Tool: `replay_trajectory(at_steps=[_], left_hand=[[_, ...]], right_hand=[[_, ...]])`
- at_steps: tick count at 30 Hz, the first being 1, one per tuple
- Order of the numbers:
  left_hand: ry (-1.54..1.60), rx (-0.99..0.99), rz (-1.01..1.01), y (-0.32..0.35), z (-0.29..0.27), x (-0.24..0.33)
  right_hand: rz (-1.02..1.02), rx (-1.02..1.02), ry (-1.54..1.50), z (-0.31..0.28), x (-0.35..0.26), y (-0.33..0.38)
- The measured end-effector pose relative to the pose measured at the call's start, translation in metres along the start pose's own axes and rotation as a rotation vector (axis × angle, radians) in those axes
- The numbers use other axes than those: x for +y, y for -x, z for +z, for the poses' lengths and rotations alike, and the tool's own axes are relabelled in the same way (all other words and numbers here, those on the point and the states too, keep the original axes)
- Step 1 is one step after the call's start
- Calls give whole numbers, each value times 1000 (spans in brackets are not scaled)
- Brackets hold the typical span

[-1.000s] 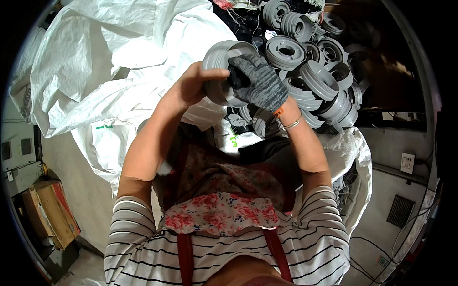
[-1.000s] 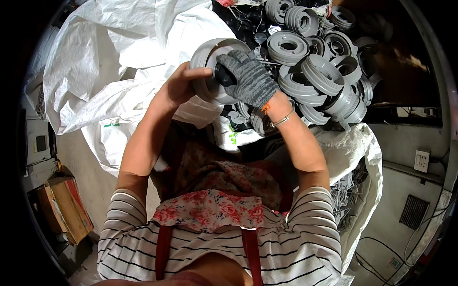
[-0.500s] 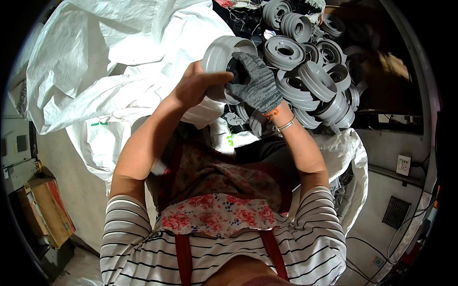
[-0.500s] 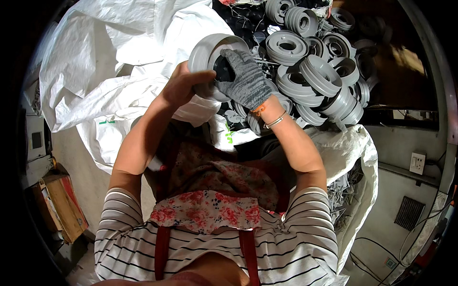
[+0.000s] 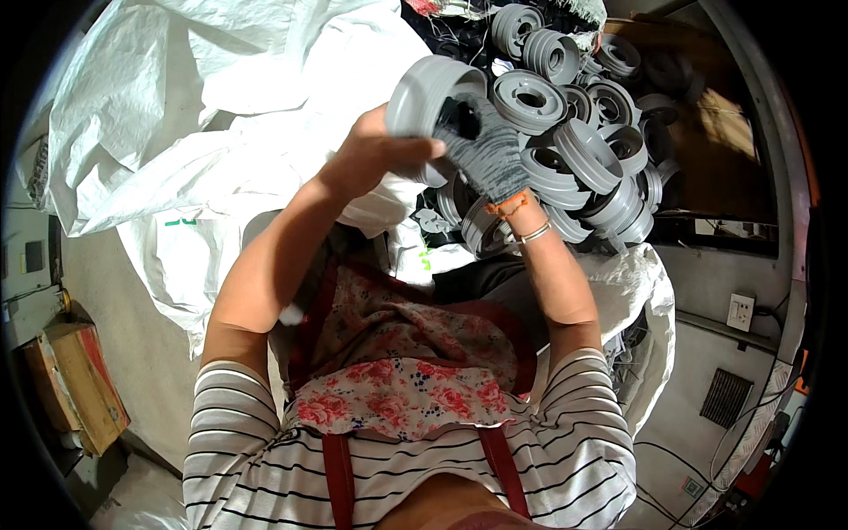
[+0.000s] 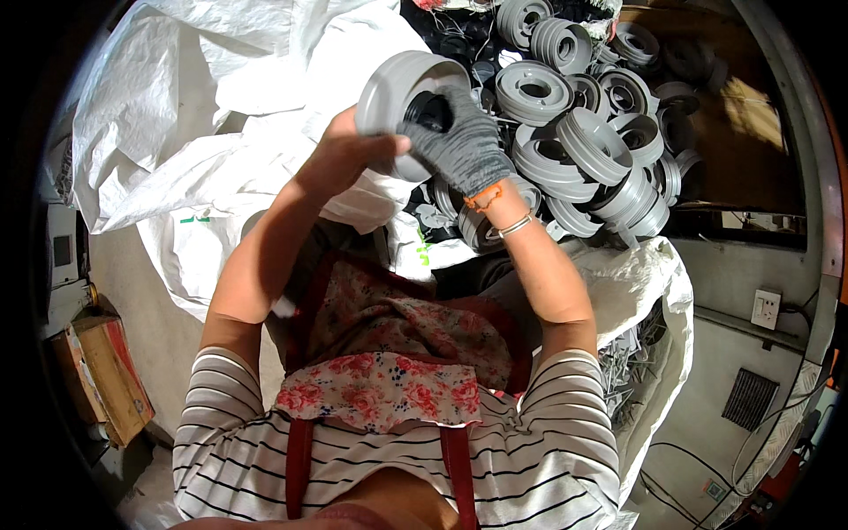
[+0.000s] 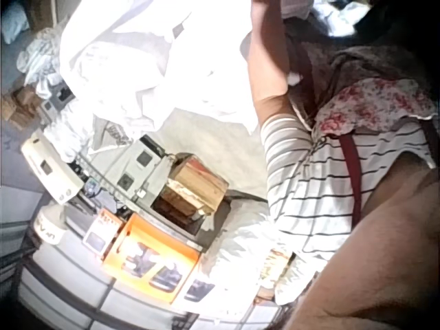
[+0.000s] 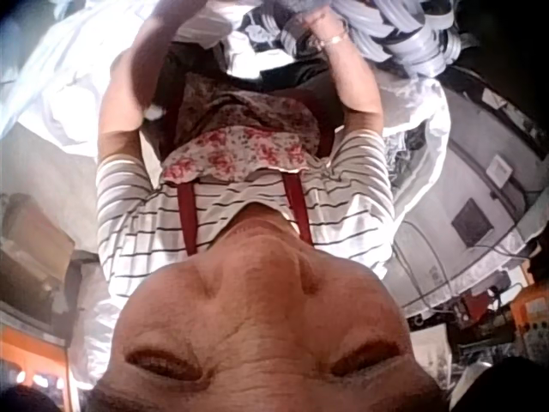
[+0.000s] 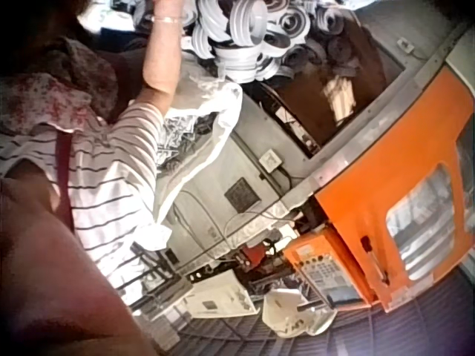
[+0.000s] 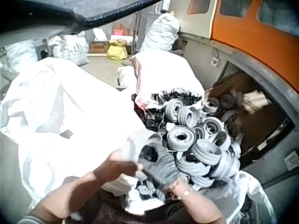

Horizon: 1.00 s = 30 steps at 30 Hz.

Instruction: The person sits on the floor in a warehouse and sorts grey plastic rings and scraps from a large white sack. They pick up individual rings, inspect them, and place them into a pile on the floor, separating them from the loose plastic shavings.

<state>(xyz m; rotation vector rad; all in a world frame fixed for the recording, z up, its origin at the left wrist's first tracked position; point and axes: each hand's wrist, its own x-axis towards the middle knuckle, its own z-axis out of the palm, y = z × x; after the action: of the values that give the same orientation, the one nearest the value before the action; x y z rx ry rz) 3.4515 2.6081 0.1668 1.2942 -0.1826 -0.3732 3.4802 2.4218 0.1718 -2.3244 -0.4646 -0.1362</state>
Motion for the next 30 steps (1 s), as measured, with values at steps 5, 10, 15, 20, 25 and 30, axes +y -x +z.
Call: replay_trajectory(at_steps=[5,10,15,20,25,30], left_hand=[[19,64,83,4,10,14],[-22,78,76,3,5,6],[-72,72,69,4,6,6],[-37,156,76,7,9,7],[-488,335,458,7,-5,8],[-545,887,168,15,-43,34]], right_hand=[[540,-689,-347,-24,-5,-11],[480,-492,-405,-13,-6,-5],[70,-209,-167,0,4,0],[-99,-205,-23,6,8,4],[452,-299,-705,10,-1,-7],[71,-46,385,-2,94,-62]])
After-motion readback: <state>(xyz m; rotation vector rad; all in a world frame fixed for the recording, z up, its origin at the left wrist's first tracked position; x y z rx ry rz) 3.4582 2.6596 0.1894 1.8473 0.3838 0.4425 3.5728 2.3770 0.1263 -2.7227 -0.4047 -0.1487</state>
